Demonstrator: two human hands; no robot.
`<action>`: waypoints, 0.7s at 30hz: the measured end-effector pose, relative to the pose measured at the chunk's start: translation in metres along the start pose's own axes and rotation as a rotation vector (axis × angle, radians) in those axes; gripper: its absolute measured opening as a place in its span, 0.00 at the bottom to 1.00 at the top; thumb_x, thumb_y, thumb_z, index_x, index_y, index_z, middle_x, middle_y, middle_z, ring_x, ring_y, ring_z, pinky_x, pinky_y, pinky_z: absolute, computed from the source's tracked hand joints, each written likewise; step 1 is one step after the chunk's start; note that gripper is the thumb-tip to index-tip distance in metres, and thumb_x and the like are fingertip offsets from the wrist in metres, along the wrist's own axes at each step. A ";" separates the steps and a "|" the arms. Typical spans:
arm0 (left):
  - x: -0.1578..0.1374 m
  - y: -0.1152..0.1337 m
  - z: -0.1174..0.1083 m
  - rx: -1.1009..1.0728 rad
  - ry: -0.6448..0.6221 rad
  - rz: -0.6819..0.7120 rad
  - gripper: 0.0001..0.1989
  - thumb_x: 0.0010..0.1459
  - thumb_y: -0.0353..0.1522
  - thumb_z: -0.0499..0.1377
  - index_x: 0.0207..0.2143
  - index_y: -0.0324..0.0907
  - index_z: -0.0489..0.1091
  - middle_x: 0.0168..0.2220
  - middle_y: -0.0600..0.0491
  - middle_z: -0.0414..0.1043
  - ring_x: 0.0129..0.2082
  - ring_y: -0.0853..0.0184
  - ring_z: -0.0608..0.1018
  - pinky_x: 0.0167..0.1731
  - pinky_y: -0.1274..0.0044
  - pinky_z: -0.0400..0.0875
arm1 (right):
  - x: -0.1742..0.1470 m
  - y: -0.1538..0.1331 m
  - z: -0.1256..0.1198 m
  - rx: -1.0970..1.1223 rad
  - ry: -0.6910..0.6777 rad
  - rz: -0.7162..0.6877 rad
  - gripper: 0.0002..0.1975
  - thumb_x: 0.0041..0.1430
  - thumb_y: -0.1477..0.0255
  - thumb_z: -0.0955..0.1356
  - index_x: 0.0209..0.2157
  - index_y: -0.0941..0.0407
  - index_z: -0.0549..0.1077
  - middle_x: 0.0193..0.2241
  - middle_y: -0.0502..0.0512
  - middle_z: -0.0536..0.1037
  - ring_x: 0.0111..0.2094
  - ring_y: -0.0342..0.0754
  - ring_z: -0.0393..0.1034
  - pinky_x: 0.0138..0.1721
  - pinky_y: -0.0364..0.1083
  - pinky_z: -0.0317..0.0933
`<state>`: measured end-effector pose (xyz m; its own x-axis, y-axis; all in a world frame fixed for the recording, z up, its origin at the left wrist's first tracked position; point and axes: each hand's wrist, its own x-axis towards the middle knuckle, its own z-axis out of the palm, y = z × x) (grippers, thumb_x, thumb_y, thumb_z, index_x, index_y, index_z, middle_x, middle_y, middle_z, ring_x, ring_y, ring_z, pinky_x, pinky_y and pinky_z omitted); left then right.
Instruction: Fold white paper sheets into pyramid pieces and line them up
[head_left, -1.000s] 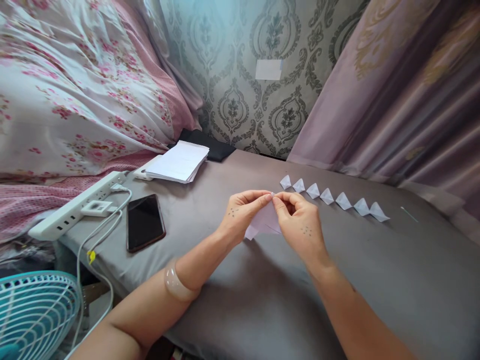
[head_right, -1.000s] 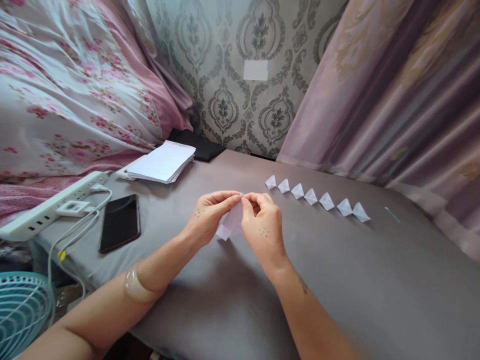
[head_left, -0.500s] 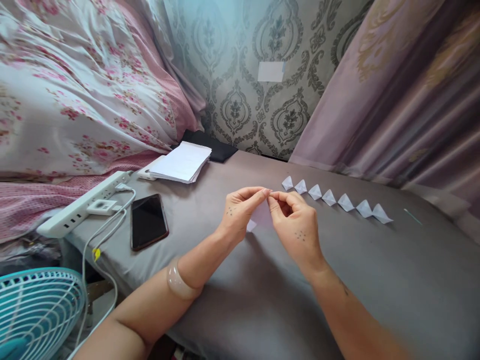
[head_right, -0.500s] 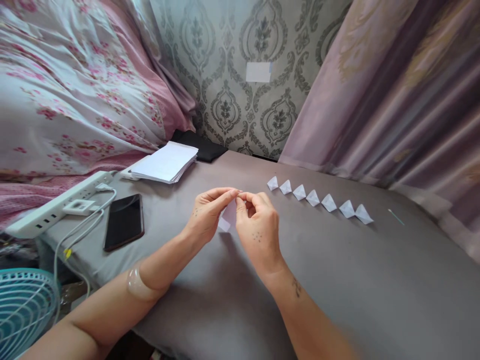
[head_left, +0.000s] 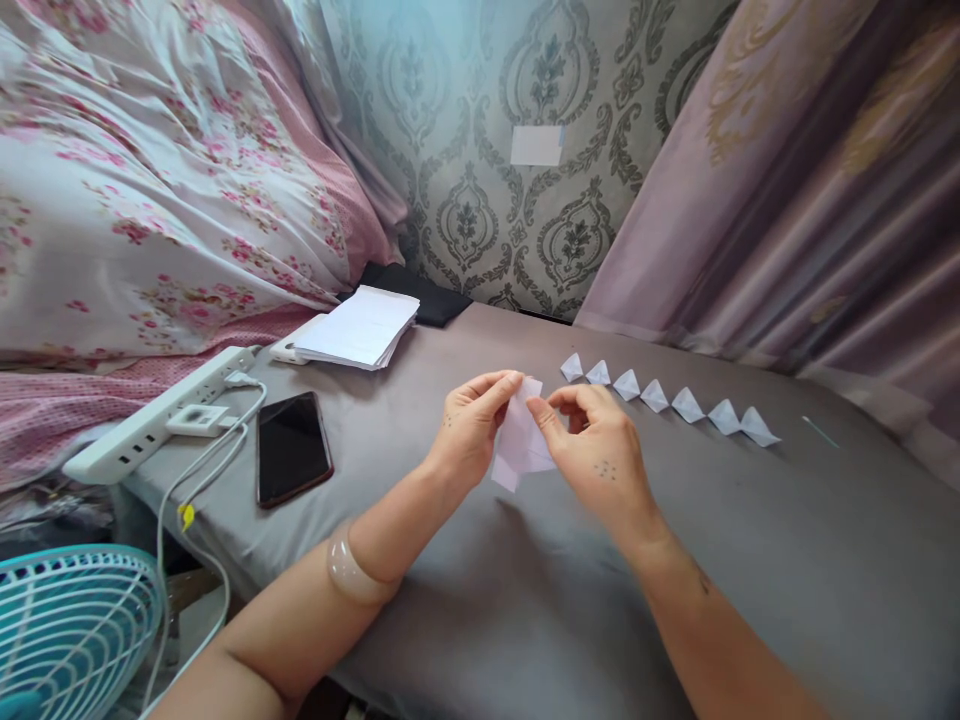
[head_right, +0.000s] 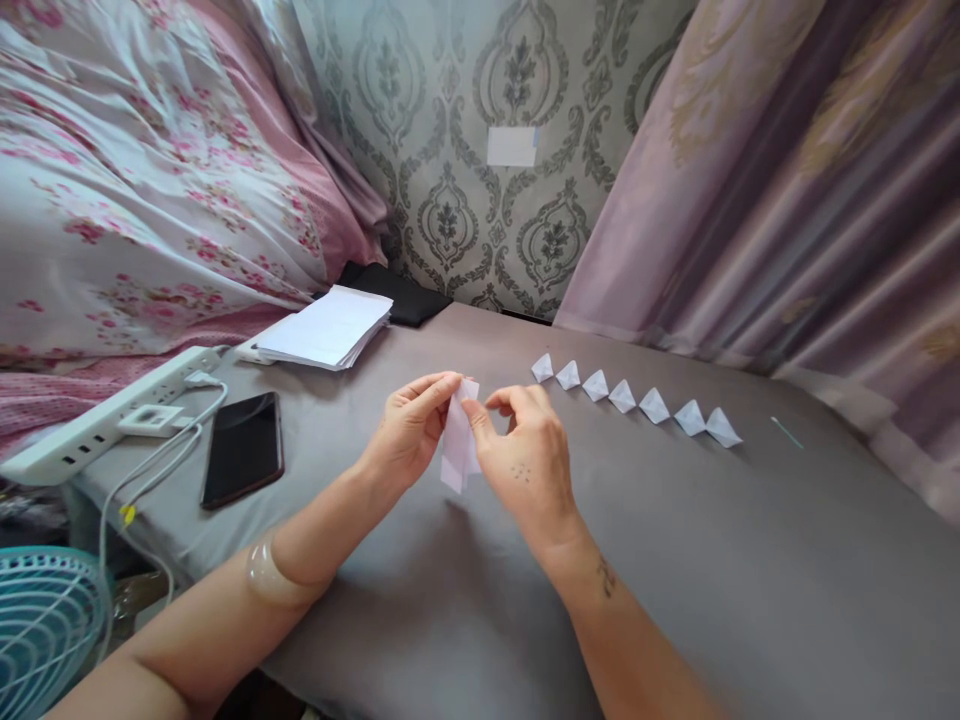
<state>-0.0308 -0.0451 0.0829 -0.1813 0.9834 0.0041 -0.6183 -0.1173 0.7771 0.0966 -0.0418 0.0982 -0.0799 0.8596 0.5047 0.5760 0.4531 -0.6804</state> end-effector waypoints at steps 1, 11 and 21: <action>0.000 0.000 0.000 -0.017 0.005 -0.020 0.11 0.43 0.36 0.70 0.28 0.39 0.77 0.29 0.53 0.76 0.27 0.73 0.73 0.29 0.80 0.65 | 0.001 0.000 -0.001 0.040 0.004 0.011 0.16 0.51 0.57 0.71 0.35 0.55 0.75 0.35 0.56 0.76 0.32 0.47 0.69 0.34 0.48 0.63; -0.002 -0.006 -0.001 -0.065 -0.034 -0.074 0.12 0.42 0.36 0.71 0.29 0.40 0.76 0.29 0.56 0.73 0.30 0.74 0.72 0.32 0.81 0.63 | 0.003 0.000 0.007 0.593 -0.211 0.342 0.18 0.46 0.61 0.74 0.36 0.57 0.76 0.32 0.54 0.79 0.31 0.45 0.72 0.31 0.44 0.65; 0.000 -0.003 -0.003 0.036 -0.069 -0.082 0.12 0.41 0.33 0.71 0.28 0.38 0.74 0.29 0.54 0.73 0.30 0.73 0.72 0.34 0.78 0.64 | 0.003 0.004 0.004 0.576 -0.178 0.333 0.20 0.44 0.63 0.76 0.38 0.56 0.74 0.24 0.47 0.74 0.24 0.41 0.66 0.25 0.41 0.59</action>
<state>-0.0309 -0.0452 0.0788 -0.0780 0.9968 -0.0180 -0.6007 -0.0326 0.7988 0.0948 -0.0363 0.0951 -0.1347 0.9782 0.1580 0.0729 0.1688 -0.9830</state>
